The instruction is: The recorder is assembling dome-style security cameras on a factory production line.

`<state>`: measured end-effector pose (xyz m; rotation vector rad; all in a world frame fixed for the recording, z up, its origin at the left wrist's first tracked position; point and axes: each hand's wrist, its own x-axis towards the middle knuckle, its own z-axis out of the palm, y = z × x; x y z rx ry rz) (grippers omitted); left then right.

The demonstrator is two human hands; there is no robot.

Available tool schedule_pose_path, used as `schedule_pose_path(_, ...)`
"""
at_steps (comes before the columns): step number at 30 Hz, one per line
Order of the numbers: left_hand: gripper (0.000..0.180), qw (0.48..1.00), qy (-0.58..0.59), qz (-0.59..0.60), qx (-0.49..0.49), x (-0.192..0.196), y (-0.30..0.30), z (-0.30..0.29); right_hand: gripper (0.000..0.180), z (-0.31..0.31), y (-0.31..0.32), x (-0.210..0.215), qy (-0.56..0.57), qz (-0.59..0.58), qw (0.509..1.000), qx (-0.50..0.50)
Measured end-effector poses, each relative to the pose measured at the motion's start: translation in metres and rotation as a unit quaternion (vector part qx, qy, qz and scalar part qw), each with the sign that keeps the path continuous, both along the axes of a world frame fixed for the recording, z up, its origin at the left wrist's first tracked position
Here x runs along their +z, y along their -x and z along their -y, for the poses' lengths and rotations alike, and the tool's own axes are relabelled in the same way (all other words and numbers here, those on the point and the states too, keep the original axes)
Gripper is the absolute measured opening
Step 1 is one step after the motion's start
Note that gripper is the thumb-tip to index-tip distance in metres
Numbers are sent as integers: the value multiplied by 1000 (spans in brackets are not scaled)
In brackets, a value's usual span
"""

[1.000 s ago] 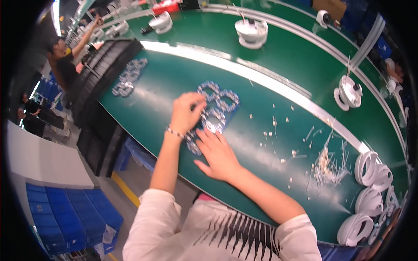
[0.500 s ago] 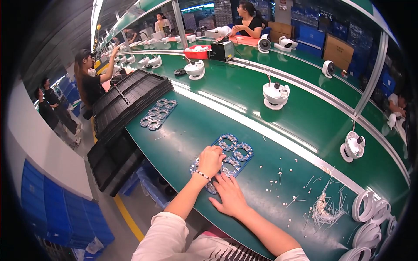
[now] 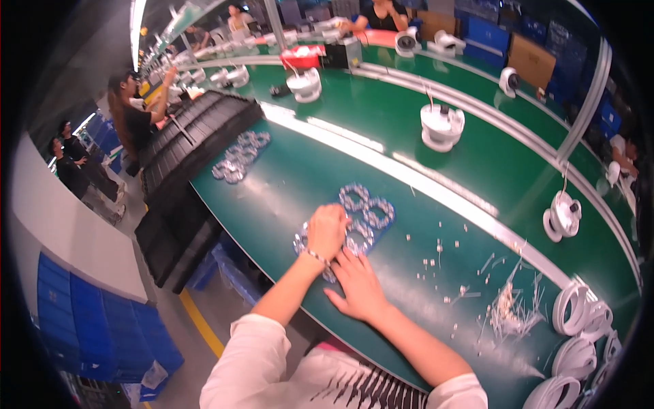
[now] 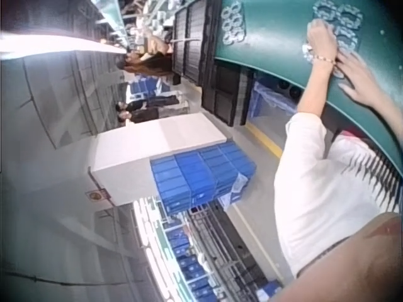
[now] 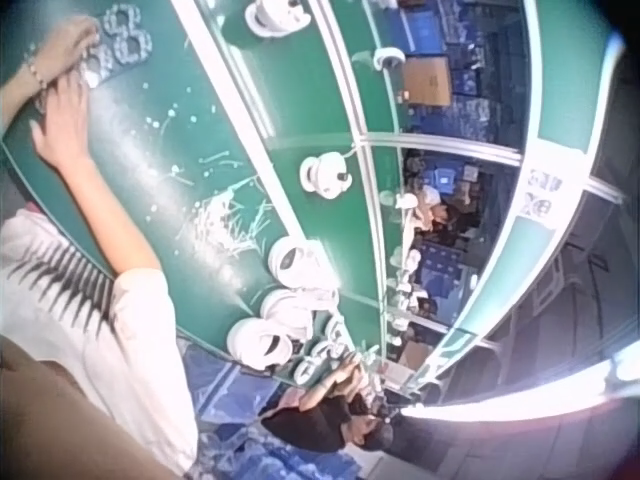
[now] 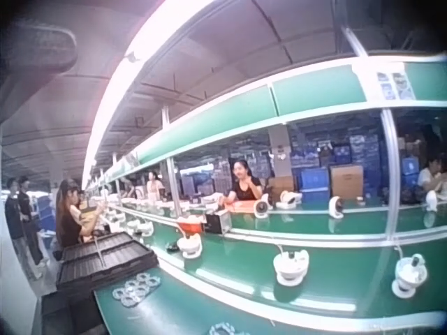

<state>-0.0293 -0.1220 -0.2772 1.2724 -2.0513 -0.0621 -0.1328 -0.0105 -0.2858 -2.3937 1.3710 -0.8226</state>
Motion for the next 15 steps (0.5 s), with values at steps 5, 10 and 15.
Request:
schedule_pose_path(5,9,993,37,-114,5,12,-9,15,49,9,-2,3,49,39,998,10)
schedule_pose_path(10,13,951,-117,-194,-212,26,15,4,50,16,3,4,22,35,999,7)
schedule_pose_path(15,19,939,-126,-255,-194,25,7,12,49,8,3,4,15,25,1000,2)
